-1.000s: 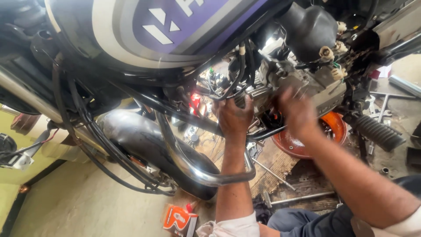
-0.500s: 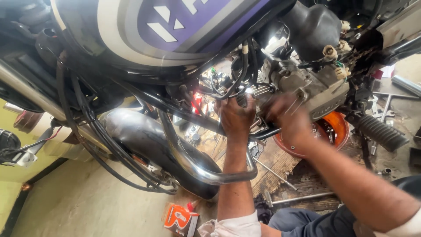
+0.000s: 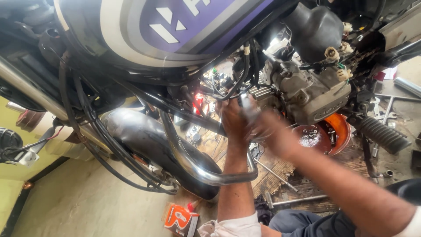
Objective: The person sits on the workshop floor beneath a Hero motorcycle and works on its engine, using a spanner to loosen and tighten fasteners on the engine casing. They handle bolts, place removed parts into an orange bowl on the floor, and reposition tools while continuing to work on the engine.
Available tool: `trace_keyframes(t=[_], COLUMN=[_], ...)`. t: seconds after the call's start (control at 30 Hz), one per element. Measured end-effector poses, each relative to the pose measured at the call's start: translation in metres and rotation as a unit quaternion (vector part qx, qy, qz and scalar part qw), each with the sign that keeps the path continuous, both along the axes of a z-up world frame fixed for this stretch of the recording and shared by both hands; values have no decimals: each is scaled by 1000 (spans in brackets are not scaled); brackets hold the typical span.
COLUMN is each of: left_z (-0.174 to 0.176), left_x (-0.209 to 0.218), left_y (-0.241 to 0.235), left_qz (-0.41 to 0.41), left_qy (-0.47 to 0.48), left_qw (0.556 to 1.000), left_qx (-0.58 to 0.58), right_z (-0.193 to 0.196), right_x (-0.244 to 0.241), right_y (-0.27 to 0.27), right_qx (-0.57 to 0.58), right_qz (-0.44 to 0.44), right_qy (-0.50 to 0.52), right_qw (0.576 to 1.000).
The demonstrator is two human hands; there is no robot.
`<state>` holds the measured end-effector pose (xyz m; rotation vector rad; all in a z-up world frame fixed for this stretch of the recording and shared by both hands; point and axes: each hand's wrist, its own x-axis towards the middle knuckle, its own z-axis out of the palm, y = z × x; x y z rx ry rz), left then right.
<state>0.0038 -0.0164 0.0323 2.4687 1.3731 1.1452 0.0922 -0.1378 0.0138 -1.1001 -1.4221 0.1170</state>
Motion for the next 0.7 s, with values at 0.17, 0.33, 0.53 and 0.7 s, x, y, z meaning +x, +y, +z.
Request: trace_keyframes(t=[0.17, 0.33, 0.53, 0.7], left_z=[-21, -15, -31, -28], left_x=[-1, 0, -5, -9], left_y=[15, 5, 11, 5], left_qz=[-42, 0, 11, 38], left_qy=[-73, -14, -22, -70], left_qw=[992, 993, 983, 993], left_qx=[94, 113, 182, 88], right_z=[-2, -33, -31, -21], right_x=[7, 47, 50, 61], right_y=[-5, 9, -10, -56], right_qx=[-45, -89, -63, 115], right_qz=[84, 189, 206, -216], right_qy=[-47, 272, 412, -155], right_qw=[994, 939, 885, 957])
